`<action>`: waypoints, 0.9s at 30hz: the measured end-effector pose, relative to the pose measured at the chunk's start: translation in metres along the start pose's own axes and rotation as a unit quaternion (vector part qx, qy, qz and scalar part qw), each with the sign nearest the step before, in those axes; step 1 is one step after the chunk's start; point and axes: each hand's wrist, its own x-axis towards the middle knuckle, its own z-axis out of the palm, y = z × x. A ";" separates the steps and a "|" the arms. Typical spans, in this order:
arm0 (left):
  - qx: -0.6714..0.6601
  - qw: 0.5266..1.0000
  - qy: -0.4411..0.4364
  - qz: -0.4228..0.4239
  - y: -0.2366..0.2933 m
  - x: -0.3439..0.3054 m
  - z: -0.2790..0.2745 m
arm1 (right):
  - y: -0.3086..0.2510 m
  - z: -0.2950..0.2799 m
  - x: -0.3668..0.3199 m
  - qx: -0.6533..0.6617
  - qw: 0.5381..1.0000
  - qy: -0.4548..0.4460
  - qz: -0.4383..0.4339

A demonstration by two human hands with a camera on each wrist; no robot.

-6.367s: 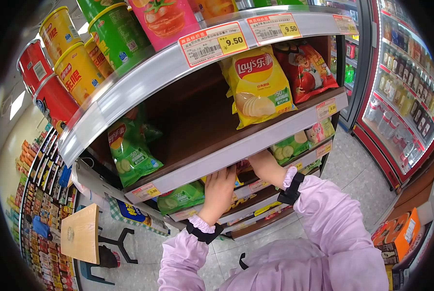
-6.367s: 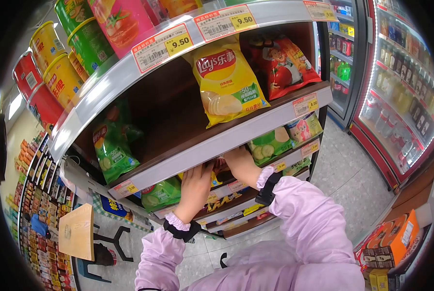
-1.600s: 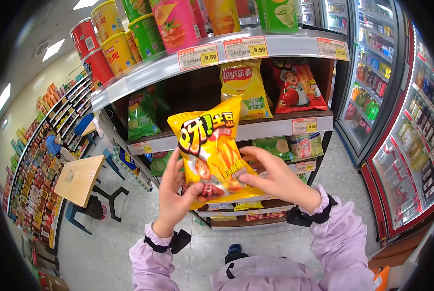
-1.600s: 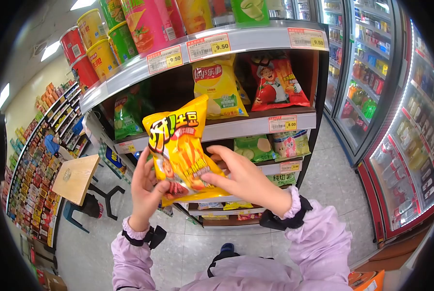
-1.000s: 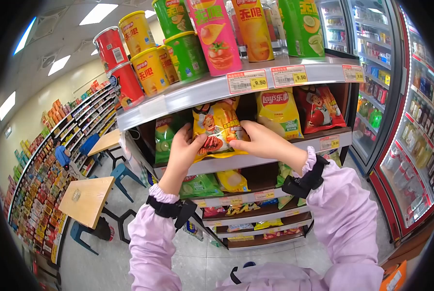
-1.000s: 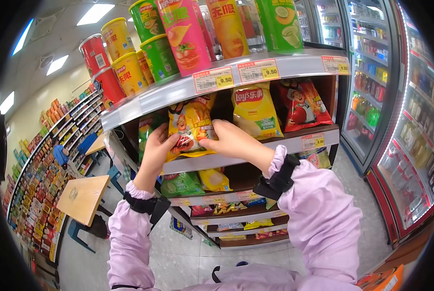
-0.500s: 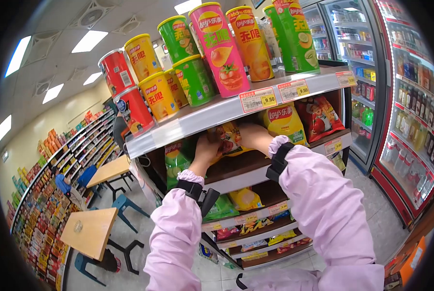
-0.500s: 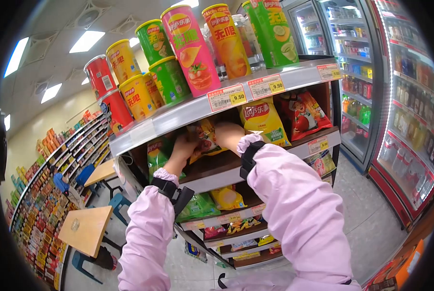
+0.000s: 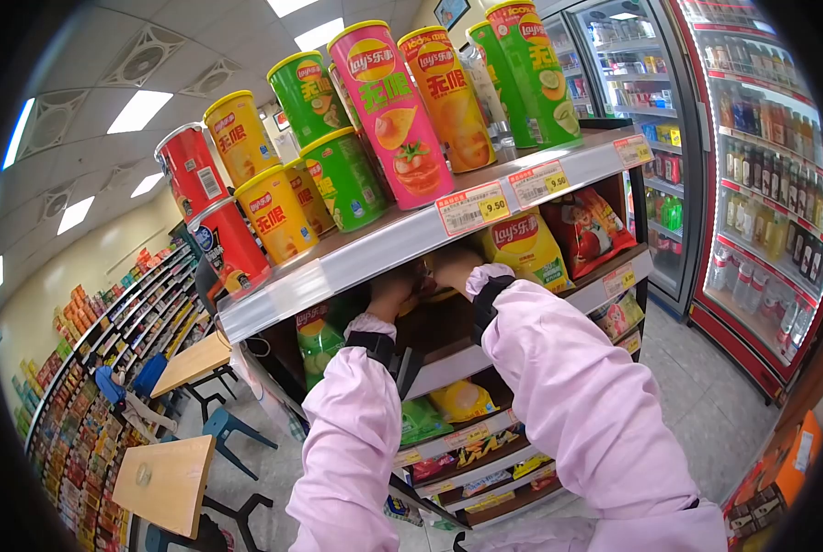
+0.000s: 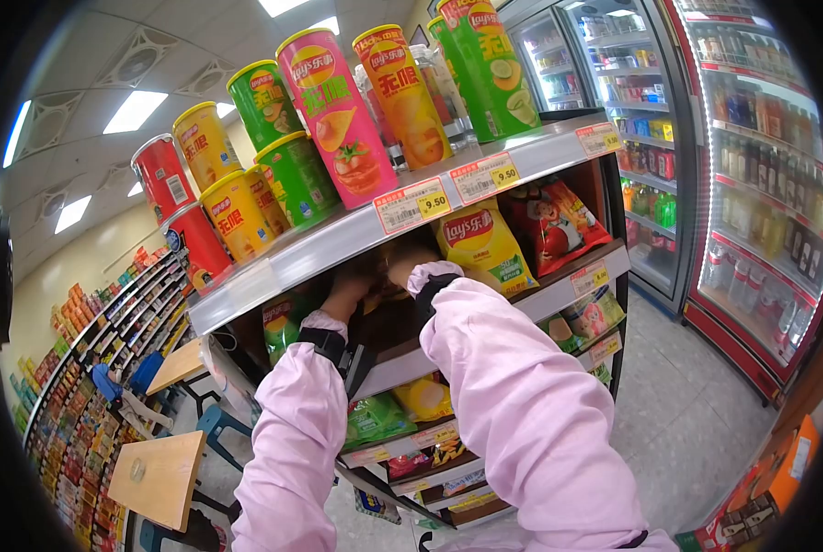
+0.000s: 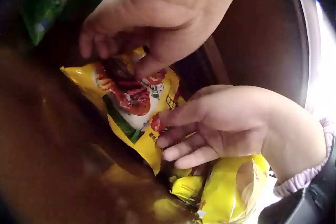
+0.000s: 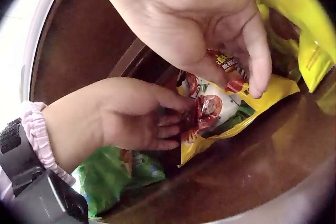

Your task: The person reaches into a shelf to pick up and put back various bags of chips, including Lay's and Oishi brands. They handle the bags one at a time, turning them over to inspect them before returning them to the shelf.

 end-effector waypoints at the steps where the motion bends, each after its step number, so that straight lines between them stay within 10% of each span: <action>1: 0.046 0.998 0.005 0.052 -0.020 0.017 0.010 | -0.001 -0.004 -0.002 0.000 1.000 -0.002 0.001; 11: -0.076 0.986 -0.144 -0.036 0.000 0.003 -0.005 | -0.013 -0.036 -0.020 -0.052 0.990 -0.045 -0.120; 15: -0.078 0.985 -0.150 -0.034 0.015 -0.013 -0.014 | -0.046 -0.085 -0.046 -0.020 0.989 -0.144 0.000; 16: 0.145 0.962 -0.064 0.221 0.002 -0.001 -0.013 | -0.048 -0.090 -0.045 -0.056 0.981 -0.184 0.027; 19: 0.136 0.975 -0.159 0.067 0.009 -0.008 -0.019 | -0.049 -0.102 -0.046 -0.085 0.962 -0.255 0.041; 21: 0.202 0.954 -0.099 0.200 -0.004 -0.007 -0.019 | -0.041 -0.100 -0.044 -0.065 0.945 -0.318 0.046; 27: 0.135 0.956 -0.261 -0.021 0.040 -0.040 -0.043 | -0.045 -0.110 -0.050 -0.108 0.923 -0.369 0.009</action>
